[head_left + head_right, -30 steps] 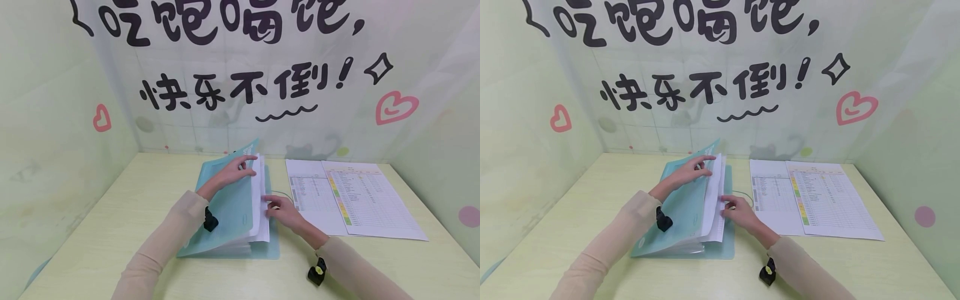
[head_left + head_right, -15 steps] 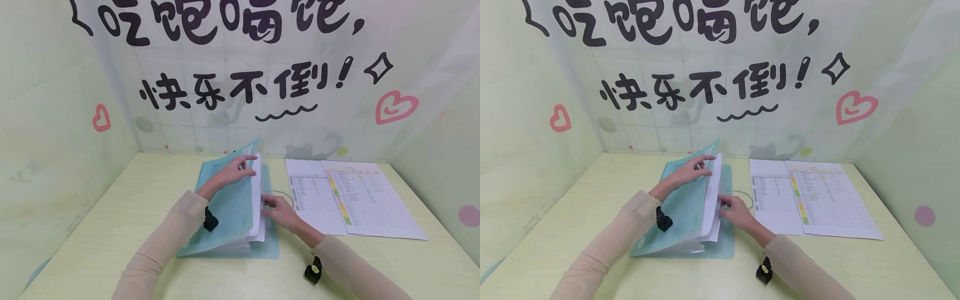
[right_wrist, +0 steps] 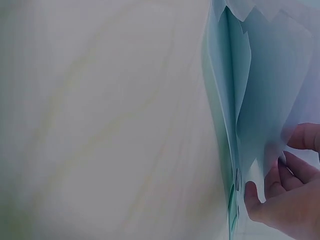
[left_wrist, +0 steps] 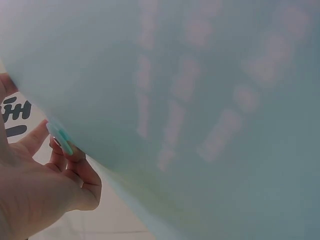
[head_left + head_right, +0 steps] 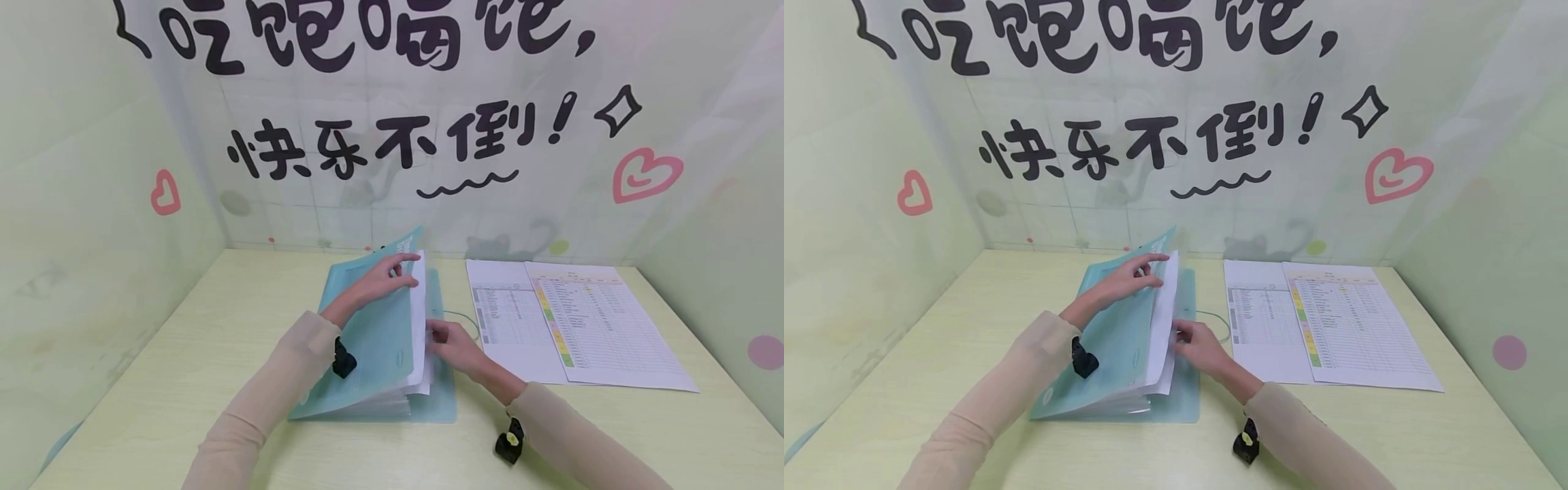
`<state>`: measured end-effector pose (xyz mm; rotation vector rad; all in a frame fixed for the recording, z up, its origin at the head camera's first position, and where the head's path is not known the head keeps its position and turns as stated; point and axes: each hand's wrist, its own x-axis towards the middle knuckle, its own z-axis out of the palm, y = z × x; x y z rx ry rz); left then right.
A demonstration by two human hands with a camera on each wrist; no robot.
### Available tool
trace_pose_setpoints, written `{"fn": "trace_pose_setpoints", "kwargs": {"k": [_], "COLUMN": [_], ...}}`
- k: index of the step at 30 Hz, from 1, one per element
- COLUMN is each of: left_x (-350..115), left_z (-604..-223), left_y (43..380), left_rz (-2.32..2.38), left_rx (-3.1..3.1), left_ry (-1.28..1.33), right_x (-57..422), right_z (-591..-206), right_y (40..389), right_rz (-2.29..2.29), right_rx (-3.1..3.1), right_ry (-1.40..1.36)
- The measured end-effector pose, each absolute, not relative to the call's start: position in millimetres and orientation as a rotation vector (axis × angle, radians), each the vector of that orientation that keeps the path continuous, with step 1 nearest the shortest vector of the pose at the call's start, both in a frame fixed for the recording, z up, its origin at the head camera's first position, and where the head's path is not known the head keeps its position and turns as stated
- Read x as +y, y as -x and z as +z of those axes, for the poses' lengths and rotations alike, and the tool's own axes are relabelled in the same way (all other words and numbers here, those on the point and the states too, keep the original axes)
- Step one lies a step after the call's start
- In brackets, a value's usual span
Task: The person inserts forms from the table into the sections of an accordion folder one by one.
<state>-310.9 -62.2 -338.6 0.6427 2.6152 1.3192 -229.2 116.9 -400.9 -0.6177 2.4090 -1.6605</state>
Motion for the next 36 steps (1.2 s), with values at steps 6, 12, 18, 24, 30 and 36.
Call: {"fn": "trace_pose_setpoints", "kwargs": {"k": [6,12,18,24,30,36], "left_x": [-62.8,-62.3,-61.9,-62.6,-62.7,-62.9], "left_z": [-337.9,-338.7,-339.1,-338.6,-338.6,-338.7], "left_y": [310.5,310.8,311.0,311.1,310.8,310.5], "left_rz": [1.313,1.309,1.318,1.346,1.348,1.354], "left_rx": [2.62,2.624,2.619,2.594,2.589,2.59], "left_ry": [-0.622,-0.607,-0.618,-0.652,-0.646,-0.641], "right_x": [119.6,131.7,155.7,179.9,205.7,234.0], "right_z": [-408.2,-402.6,-397.4,-392.0,-391.0,-390.7], "right_y": [234.0,236.2,241.6,246.2,251.5,256.8], "right_rz": [-1.638,-1.675,-1.687,-1.644,-1.616,-1.603], "right_rx": [2.493,2.523,2.536,2.569,2.592,2.616], "right_ry": [0.54,0.397,0.33,0.282,0.239,0.155]}}
